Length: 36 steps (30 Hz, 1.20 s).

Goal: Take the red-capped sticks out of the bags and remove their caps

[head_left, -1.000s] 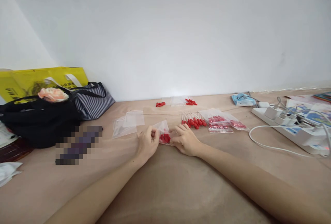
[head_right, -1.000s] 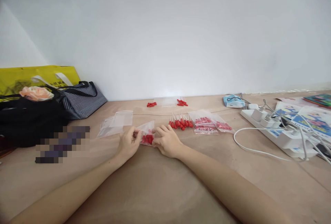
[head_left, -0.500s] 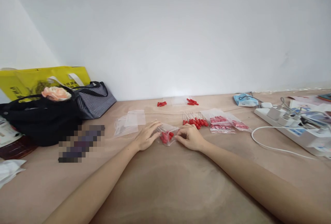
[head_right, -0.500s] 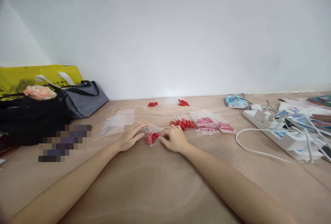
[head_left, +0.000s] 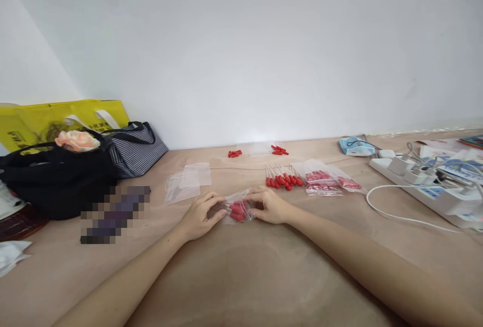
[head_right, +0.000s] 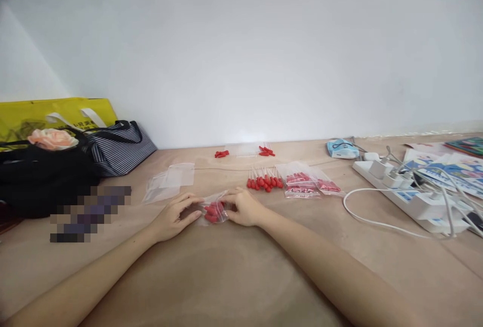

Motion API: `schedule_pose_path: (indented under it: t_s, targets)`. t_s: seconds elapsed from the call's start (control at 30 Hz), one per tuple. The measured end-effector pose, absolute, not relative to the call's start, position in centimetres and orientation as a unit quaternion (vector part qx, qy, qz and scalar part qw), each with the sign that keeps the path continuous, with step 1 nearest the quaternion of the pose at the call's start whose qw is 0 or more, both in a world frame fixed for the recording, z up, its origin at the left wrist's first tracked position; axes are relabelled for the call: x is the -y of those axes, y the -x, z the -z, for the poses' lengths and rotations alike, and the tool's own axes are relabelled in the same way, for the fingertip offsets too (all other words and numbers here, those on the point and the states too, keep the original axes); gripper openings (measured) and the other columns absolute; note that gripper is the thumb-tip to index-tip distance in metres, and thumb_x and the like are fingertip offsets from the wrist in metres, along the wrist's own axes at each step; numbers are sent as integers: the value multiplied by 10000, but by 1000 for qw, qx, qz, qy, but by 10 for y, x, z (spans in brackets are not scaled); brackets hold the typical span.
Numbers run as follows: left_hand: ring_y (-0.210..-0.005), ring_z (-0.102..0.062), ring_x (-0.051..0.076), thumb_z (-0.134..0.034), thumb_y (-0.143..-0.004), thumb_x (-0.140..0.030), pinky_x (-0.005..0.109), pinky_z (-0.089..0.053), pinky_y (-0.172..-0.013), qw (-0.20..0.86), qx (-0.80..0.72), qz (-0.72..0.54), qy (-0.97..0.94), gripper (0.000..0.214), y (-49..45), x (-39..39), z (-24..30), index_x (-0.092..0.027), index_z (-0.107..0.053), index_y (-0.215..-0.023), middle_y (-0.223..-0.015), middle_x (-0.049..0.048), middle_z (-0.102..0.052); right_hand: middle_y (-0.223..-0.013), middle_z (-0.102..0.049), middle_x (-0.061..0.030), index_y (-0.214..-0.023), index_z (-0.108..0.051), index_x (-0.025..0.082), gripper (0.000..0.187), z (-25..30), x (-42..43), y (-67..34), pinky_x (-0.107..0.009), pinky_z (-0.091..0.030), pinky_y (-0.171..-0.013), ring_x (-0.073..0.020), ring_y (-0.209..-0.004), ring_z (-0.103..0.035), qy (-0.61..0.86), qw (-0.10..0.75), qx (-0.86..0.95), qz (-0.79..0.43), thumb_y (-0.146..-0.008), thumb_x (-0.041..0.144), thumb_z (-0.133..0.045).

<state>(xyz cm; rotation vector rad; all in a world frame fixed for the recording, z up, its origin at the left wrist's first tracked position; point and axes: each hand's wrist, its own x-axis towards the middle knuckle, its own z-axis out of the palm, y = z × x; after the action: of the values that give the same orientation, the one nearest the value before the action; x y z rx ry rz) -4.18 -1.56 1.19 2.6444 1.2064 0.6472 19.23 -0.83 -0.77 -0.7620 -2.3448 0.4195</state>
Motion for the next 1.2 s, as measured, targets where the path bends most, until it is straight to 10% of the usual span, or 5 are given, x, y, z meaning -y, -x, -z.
schedule_pose_path:
  t_s: [0.33, 1.2]
  targets:
    - [-739, -545, 139, -432, -828, -345, 255, -416, -687, 80, -439, -254, -858, 235, 41, 11, -7, -187, -605, -839, -815, 28, -614, -812, -604, 2, -910, -659, 184, 325, -2, 3, -185, -194, -388, -591, -99, -662, -507, 301, 277, 854, -322, -633, 353, -670]
    - [-778, -540, 146, -394, -838, -331, 264, -416, -722, 77, -429, -241, -867, 240, 42, 11, -7, -200, -591, -876, -837, 25, -592, -488, -514, 46, -682, -606, 153, 57, 5, 21, -175, -179, -364, -430, -70, -447, -486, 490, 365, 641, -464, -633, 182, -608]
